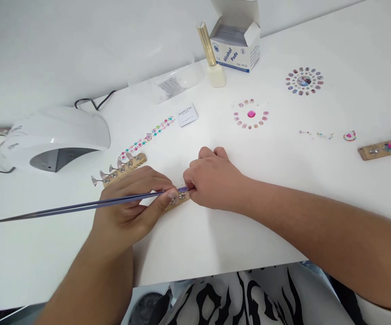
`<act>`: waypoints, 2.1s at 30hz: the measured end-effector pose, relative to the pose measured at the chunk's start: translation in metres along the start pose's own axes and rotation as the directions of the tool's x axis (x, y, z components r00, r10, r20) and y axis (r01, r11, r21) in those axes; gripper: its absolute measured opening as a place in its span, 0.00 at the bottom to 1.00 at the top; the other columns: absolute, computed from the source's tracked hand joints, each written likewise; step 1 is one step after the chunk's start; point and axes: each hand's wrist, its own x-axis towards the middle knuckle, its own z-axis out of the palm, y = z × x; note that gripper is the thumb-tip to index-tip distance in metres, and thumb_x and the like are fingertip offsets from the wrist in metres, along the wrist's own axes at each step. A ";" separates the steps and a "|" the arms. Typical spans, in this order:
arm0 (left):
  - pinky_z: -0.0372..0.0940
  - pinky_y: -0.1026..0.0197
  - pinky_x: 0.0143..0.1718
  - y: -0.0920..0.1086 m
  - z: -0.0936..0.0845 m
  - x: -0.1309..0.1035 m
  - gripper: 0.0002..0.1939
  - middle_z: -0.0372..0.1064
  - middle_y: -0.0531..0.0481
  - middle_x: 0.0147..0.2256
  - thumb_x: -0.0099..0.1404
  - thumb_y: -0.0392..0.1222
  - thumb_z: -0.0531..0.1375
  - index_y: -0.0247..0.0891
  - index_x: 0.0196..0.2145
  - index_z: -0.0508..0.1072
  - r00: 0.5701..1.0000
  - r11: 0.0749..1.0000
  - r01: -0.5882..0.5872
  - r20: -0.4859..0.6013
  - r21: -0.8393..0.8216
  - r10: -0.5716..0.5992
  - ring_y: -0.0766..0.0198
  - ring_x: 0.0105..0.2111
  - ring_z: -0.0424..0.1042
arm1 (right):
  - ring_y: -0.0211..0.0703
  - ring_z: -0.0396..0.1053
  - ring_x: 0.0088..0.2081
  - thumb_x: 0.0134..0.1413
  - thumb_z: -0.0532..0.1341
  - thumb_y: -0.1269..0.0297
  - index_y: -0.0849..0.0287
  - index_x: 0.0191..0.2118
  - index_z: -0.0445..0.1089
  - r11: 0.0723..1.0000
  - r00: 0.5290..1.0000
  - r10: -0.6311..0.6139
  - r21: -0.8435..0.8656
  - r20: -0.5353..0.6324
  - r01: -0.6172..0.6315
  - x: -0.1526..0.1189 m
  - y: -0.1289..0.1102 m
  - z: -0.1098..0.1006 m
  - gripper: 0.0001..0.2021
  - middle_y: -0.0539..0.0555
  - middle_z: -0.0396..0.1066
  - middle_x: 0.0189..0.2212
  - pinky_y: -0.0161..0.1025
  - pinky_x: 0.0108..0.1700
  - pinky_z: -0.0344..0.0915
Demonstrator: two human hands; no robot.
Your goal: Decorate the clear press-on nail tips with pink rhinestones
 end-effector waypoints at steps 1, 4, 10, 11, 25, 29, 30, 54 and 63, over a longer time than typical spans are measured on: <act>0.64 0.59 0.30 -0.001 0.000 0.000 0.06 0.71 0.53 0.25 0.64 0.33 0.58 0.40 0.29 0.70 1.000 1.000 -0.008 -0.011 0.003 0.008 0.65 0.26 0.68 | 0.46 0.58 0.41 0.49 0.61 0.72 0.60 0.22 0.71 1.000 1.000 0.001 0.000 0.001 -0.001 0.000 0.000 0.000 0.07 0.52 0.73 0.25 0.47 0.43 0.45; 0.63 0.59 0.31 -0.002 0.001 0.000 0.06 0.72 0.53 0.26 0.63 0.32 0.59 0.40 0.30 0.70 0.999 1.000 -0.023 -0.036 -0.004 0.023 0.65 0.27 0.68 | 0.47 0.58 0.41 0.49 0.61 0.72 0.60 0.21 0.70 1.000 1.000 0.010 -0.010 0.003 -0.010 0.000 0.000 0.000 0.09 0.52 0.73 0.25 0.47 0.43 0.45; 0.63 0.60 0.30 -0.001 -0.001 -0.001 0.07 0.72 0.53 0.25 0.62 0.31 0.59 0.39 0.28 0.71 1.000 1.000 -0.017 -0.022 -0.020 0.017 0.65 0.26 0.68 | 0.46 0.58 0.41 0.49 0.60 0.73 0.60 0.20 0.69 1.000 1.000 0.020 -0.007 0.009 -0.020 -0.001 -0.001 -0.001 0.09 0.51 0.73 0.24 0.47 0.43 0.45; 0.63 0.60 0.30 -0.001 -0.002 -0.002 0.07 0.71 0.53 0.25 0.62 0.31 0.59 0.40 0.28 0.71 1.000 1.000 -0.008 -0.008 -0.029 0.008 0.65 0.26 0.68 | 0.46 0.58 0.41 0.49 0.60 0.73 0.60 0.21 0.69 1.000 1.000 0.020 -0.004 0.010 -0.020 -0.001 -0.001 -0.001 0.09 0.52 0.73 0.24 0.47 0.43 0.45; 0.64 0.61 0.28 -0.001 -0.005 -0.006 0.06 0.70 0.53 0.25 0.63 0.30 0.59 0.37 0.29 0.71 0.999 0.998 0.034 0.009 -0.049 -0.034 0.67 0.26 0.67 | 0.45 0.58 0.40 0.49 0.60 0.73 0.59 0.22 0.71 1.000 1.000 0.008 0.011 -0.008 -0.008 -0.002 0.000 0.001 0.08 0.51 0.73 0.25 0.45 0.43 0.44; 0.64 0.62 0.29 -0.002 -0.005 -0.006 0.07 0.69 0.53 0.26 0.62 0.27 0.59 0.37 0.29 0.70 1.000 0.999 0.013 -0.024 -0.036 -0.014 0.68 0.27 0.66 | 0.44 0.57 0.40 0.48 0.60 0.73 0.59 0.22 0.71 1.000 1.000 0.008 0.013 -0.017 -0.008 -0.002 -0.001 0.001 0.08 0.50 0.73 0.24 0.45 0.43 0.44; 0.63 0.62 0.29 -0.002 -0.004 -0.006 0.07 0.69 0.53 0.26 0.62 0.27 0.59 0.36 0.30 0.70 0.999 0.999 0.014 -0.030 -0.042 -0.015 0.68 0.27 0.66 | 0.44 0.57 0.40 0.48 0.60 0.73 0.59 0.22 0.71 1.000 1.000 0.008 0.015 -0.019 -0.007 -0.002 -0.001 0.001 0.08 0.50 0.72 0.24 0.45 0.43 0.44; 0.62 0.61 0.26 -0.001 -0.004 -0.009 0.07 0.68 0.54 0.25 0.61 0.28 0.60 0.38 0.29 0.69 0.990 0.993 0.074 -0.117 -0.095 -0.085 0.67 0.25 0.66 | 0.45 0.57 0.40 0.51 0.60 0.72 0.59 0.23 0.72 1.000 1.000 0.005 -0.019 -0.014 -0.005 -0.003 0.000 0.001 0.08 0.51 0.71 0.25 0.46 0.43 0.44; 0.59 0.61 0.24 -0.007 -0.012 -0.017 0.08 0.63 0.53 0.24 0.66 0.34 0.55 0.38 0.28 0.66 0.982 0.969 0.169 -0.052 -0.182 -0.181 0.67 0.23 0.63 | 0.48 0.57 0.44 0.53 0.61 0.70 0.59 0.30 0.73 1.000 0.999 -0.024 -0.012 0.041 0.025 -0.006 0.003 -0.003 0.04 0.52 0.73 0.31 0.47 0.48 0.46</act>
